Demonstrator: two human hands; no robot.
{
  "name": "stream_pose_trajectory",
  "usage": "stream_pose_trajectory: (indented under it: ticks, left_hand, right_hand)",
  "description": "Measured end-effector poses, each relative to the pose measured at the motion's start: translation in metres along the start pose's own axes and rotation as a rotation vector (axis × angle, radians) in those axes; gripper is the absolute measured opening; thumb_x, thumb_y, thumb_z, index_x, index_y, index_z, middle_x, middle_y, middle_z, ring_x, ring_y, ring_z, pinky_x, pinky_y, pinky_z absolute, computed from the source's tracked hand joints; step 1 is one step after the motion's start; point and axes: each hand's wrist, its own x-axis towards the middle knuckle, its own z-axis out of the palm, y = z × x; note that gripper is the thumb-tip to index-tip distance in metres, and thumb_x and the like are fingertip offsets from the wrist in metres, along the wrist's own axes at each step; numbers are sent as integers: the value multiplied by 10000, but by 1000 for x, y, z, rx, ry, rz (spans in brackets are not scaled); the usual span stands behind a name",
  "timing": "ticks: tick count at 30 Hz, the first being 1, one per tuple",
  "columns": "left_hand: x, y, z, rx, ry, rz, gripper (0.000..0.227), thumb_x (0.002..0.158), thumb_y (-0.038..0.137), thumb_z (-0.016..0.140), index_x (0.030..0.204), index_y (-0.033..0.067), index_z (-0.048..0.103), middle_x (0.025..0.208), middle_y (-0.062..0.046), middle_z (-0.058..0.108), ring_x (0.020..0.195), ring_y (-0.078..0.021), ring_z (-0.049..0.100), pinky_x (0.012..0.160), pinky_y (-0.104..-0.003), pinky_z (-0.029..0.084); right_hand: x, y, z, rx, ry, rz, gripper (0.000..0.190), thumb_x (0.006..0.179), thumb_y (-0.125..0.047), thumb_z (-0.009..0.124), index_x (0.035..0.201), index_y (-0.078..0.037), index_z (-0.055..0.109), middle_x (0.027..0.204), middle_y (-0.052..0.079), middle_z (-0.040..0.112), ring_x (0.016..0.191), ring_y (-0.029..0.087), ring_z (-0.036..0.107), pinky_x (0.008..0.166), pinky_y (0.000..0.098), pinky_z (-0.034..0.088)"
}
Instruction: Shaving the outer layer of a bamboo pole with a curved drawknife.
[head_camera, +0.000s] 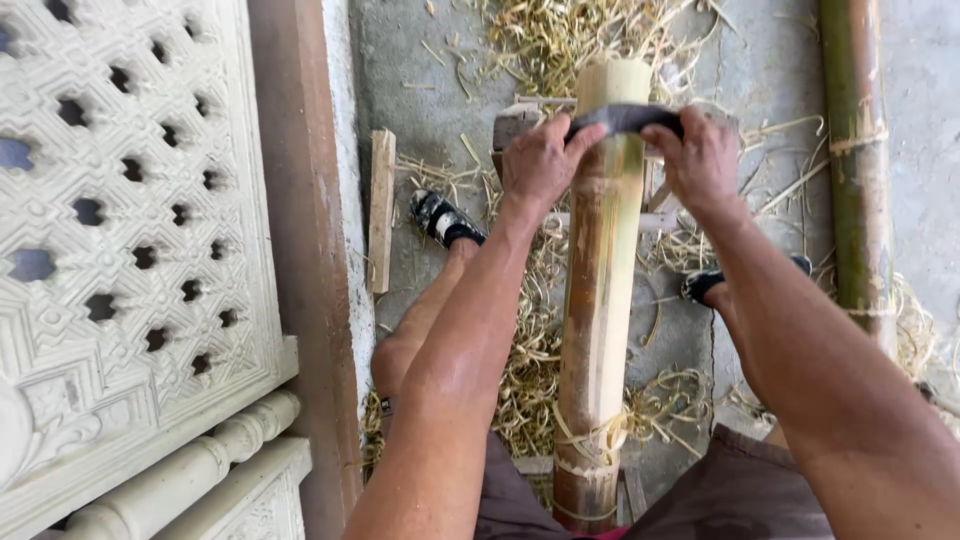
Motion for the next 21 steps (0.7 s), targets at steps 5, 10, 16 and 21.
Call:
stream_pose_trajectory:
  ticks: [5, 10, 16, 21]
  left_hand:
    - [-35, 20, -23, 41, -128, -79, 586, 960, 695, 479, 715, 166, 540, 566, 0, 568, 438, -159, 535, 382, -335, 455]
    - [-49, 38, -36, 26, -63, -74, 582, 954, 677, 504, 731, 143, 568, 559, -22, 605, 457, -186, 601, 444, -365, 502]
    - [-62, 37, -33, 27, -156, -132, 594, 959, 682, 478, 723, 143, 558, 525, -19, 569, 418, -176, 557, 403, -360, 465]
    - [-129, 34, -33, -42, -183, -60, 596, 995, 715, 341, 711, 203, 450, 540, 67, 382, 399, -82, 318, 308, -280, 314]
  right_hand:
    - [-40, -6, 0, -47, -66, 89, 429, 1043, -472, 640, 1026, -43, 641, 788, 114, 730, 502, 175, 556, 459, 355, 483]
    - [-58, -22, -17, -65, -71, 105, 434, 982, -499, 660, 1013, -66, 649, 731, 103, 727, 548, 185, 579, 527, 365, 495]
    - [-65, -9, -14, 0, -174, 147, 446, 1003, -494, 636, 1023, -48, 645, 766, 115, 713, 542, 182, 578, 492, 343, 502]
    - [-133, -11, -3, 45, -175, 130, 420, 1049, -444, 568, 970, -32, 583, 715, 120, 674, 397, 134, 499, 301, 281, 420]
